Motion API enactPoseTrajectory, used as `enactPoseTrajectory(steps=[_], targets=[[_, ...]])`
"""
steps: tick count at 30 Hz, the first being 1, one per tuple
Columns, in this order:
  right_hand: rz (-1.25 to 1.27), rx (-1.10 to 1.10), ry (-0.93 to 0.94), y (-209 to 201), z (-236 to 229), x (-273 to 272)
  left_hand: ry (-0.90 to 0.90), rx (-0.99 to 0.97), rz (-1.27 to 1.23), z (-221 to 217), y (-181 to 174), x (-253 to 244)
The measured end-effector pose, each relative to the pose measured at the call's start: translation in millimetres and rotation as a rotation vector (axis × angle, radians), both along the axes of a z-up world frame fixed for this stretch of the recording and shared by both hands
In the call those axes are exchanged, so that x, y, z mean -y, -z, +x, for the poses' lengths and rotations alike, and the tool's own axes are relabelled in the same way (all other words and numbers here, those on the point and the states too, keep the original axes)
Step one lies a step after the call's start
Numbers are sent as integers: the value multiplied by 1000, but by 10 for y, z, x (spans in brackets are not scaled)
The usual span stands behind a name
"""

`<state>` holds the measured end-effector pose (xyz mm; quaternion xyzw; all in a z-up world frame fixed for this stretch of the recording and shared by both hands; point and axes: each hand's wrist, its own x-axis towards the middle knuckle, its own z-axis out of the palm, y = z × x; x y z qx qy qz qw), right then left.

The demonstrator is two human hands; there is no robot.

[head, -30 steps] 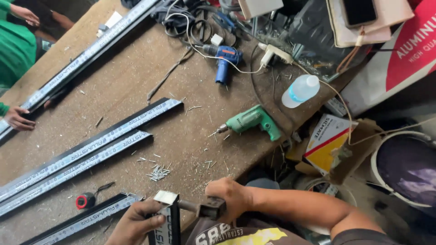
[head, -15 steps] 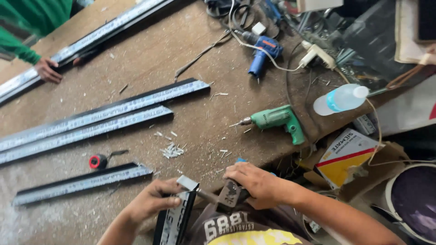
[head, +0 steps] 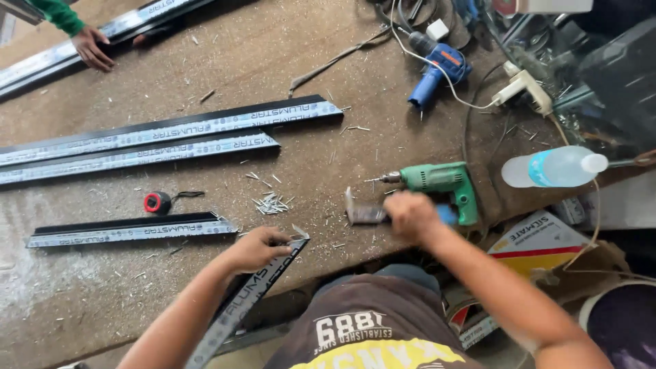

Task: Assembling aluminum frames by drilling holes and using a manual rivet gun to secure the joints.

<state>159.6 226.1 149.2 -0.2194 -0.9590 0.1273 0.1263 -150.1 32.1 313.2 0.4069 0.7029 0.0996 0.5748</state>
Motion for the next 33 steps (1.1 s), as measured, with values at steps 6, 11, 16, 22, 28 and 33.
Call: enactPoseTrajectory(steps=[6,11,16,22,28,33], targets=[[-63,286,420,-104,120,-937,481,-639,66,263,1540,372],[-633,429,877,616,1085,-846,551,-871,387,516,2687,902],[-688,407,785,929,1274,-1023,344,-930,627,629,2683,911],[-1362,-160,689,806,1102,-923,272,-1036,655,734,3119,766],[-1993,-666,616,761,1002,-633,423,-989,610,710,2961,653],[-1753,-667,1080,651,521,-80,318,-1082,755,740,3082,712]])
